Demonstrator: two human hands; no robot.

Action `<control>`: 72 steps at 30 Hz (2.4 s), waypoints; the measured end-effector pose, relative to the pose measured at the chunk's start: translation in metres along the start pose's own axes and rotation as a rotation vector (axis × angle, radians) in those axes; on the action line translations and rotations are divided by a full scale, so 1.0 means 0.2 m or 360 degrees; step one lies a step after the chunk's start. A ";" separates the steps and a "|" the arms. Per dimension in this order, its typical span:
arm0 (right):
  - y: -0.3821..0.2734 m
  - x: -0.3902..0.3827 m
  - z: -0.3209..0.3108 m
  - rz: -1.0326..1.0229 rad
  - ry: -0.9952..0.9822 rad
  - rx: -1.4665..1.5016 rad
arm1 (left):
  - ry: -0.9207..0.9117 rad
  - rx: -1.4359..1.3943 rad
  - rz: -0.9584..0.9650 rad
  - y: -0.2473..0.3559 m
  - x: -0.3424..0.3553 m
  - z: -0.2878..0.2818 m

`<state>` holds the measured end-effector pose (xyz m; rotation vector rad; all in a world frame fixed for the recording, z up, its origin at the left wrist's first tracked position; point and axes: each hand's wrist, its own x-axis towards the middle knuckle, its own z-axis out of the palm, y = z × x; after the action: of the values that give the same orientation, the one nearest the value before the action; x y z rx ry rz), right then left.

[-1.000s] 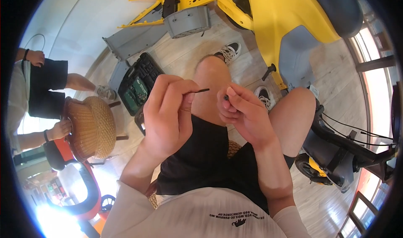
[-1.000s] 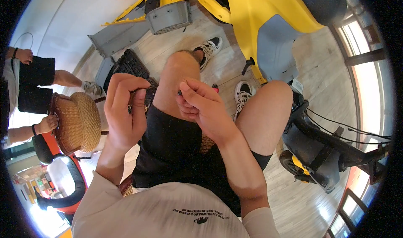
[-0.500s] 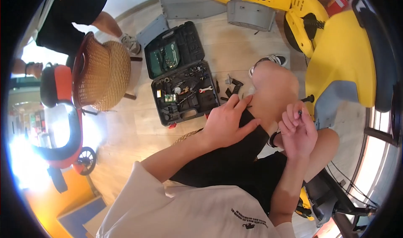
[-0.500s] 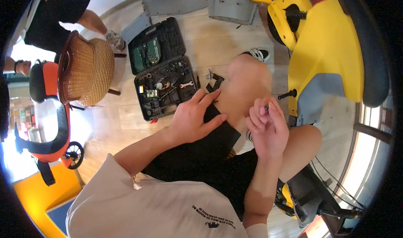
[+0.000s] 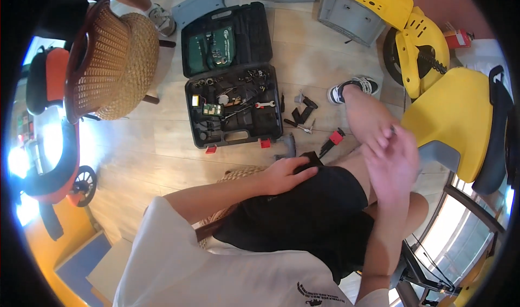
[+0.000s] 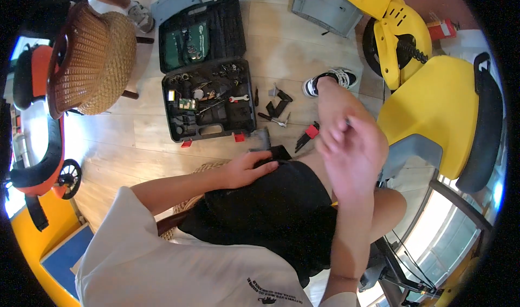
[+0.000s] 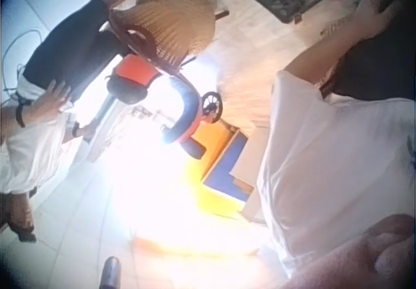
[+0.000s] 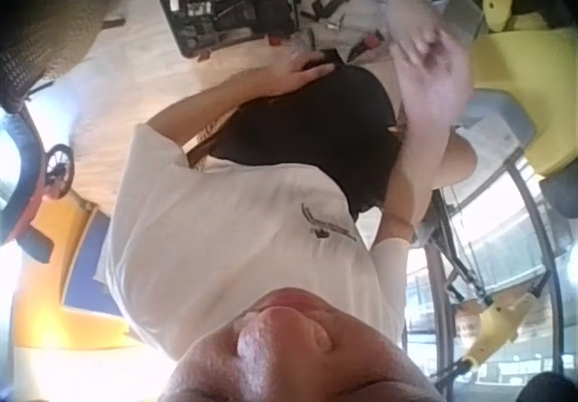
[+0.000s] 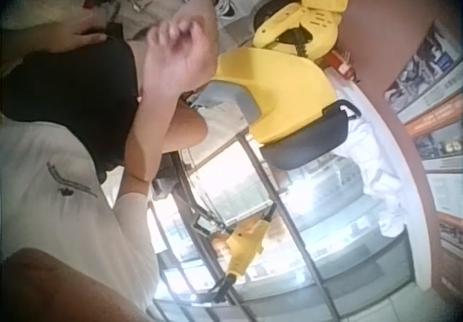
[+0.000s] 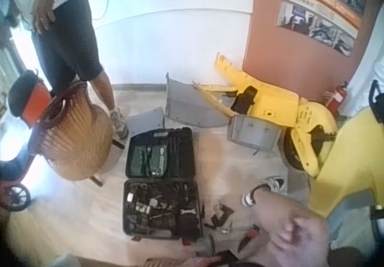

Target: The recorder is repairing a component on a yellow electric scooter, removing plastic panels and manipulating internal parts using tools from a portable tool kit.

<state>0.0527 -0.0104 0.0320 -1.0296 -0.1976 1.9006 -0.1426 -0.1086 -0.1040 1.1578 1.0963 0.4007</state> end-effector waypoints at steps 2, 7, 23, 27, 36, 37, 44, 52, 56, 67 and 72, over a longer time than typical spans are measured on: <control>0.07 0.20 0.03 0.0339 -0.0117 -0.0204 | -0.0033 -0.0085 -0.0004 -0.12 -0.04 -0.02; 0.50 0.70 0.02 0.0564 0.0002 -0.1418 | 0.0027 0.0069 -0.0043 -0.52 -0.07 -0.07; 1.01 0.91 -0.38 0.0613 -0.0661 -0.2979 | 0.0793 -0.1975 -0.0906 -0.59 -0.03 -0.14; 1.05 0.93 -0.31 0.0709 -0.0774 -0.3226 | 0.0788 -0.1966 -0.0924 -0.59 -0.04 -0.16; 0.84 0.99 -0.17 0.0320 -0.0354 -0.2988 | 0.0737 -0.1535 -0.0828 -0.57 0.07 -0.13; 0.83 1.00 -0.19 0.0321 -0.0343 -0.2983 | 0.0715 -0.1649 -0.0803 -0.52 0.11 -0.13; 0.70 0.91 -0.07 0.0824 -0.0773 -0.3310 | 0.0501 -0.2422 -0.0666 -0.32 0.41 -0.12; 0.49 1.00 -0.13 0.0659 -0.0334 -0.3563 | -0.0015 -0.2208 -0.0433 -0.37 0.55 -0.03; 0.34 1.00 -0.05 0.0286 -0.0234 -0.3559 | 0.0316 0.0052 -0.0803 -0.73 0.51 -0.05; 0.14 0.83 0.17 0.0013 -0.0072 -0.3011 | 0.1057 0.0893 -0.0985 -1.22 0.49 -0.20; 0.13 0.83 0.17 -0.0048 -0.0068 -0.2765 | 0.1053 0.0927 -0.1105 -1.23 0.61 -0.18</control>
<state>-0.0236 0.1146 -0.0556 -1.9331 -2.0790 1.3922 -0.1822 -0.0979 -0.3779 1.0626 2.2033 -0.1196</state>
